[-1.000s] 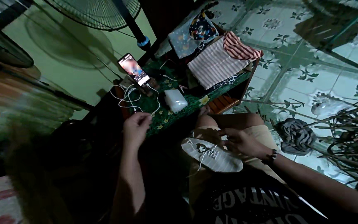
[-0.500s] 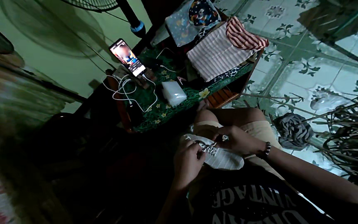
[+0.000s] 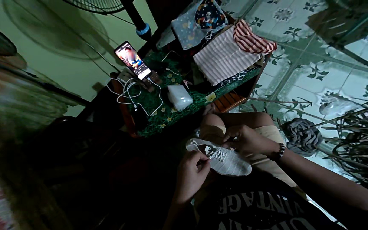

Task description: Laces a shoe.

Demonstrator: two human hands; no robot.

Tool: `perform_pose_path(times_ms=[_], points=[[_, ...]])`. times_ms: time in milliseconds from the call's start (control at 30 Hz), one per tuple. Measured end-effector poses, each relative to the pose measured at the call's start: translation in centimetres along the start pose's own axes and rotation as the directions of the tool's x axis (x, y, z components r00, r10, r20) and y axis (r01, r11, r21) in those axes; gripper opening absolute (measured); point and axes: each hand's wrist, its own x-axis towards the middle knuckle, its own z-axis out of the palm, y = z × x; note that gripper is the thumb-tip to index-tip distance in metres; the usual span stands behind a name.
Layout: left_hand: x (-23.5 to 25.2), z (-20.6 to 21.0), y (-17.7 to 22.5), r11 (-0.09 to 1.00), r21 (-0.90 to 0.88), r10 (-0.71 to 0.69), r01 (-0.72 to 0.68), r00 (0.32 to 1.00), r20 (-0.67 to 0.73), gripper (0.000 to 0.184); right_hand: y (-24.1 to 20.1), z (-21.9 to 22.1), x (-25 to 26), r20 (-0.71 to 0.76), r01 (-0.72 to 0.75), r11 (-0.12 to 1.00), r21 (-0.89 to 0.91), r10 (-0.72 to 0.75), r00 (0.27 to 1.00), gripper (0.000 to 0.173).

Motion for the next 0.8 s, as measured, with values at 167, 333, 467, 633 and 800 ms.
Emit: perform_pose_path(times_ms=[167,333,467,633,800], points=[[0.6,0.6,0.3,0.988,0.145,0.056,-0.052,0.998,-0.022,0.019,0.0,0.1,-0.1,0.023,-0.046,0.997,0.062,0.044,0.999,0.018],[1.9,2.4,0.7,0.951,0.305,0.055,-0.043,0.998,-0.028,0.023,0.4,0.4,0.0,0.022,-0.064,0.994,0.084,0.062,0.998,0.019],[2.4,3.2,1.3,0.937,0.349,0.024,-0.019,1.000,-0.009,0.017,0.8,0.7,-0.1,0.013,-0.065,0.994,0.086,0.064,0.998,0.019],[2.4,3.0,1.7,0.959,0.284,-0.030,0.020,0.999,0.031,0.014,0.7,0.8,-0.2,0.002,-0.096,0.989,0.109,0.097,0.995,0.019],[2.2,2.6,1.2,0.996,0.077,-0.044,0.043,0.999,0.016,0.011,0.6,1.0,-0.4,0.009,-0.107,0.983,0.150,0.107,0.994,0.018]])
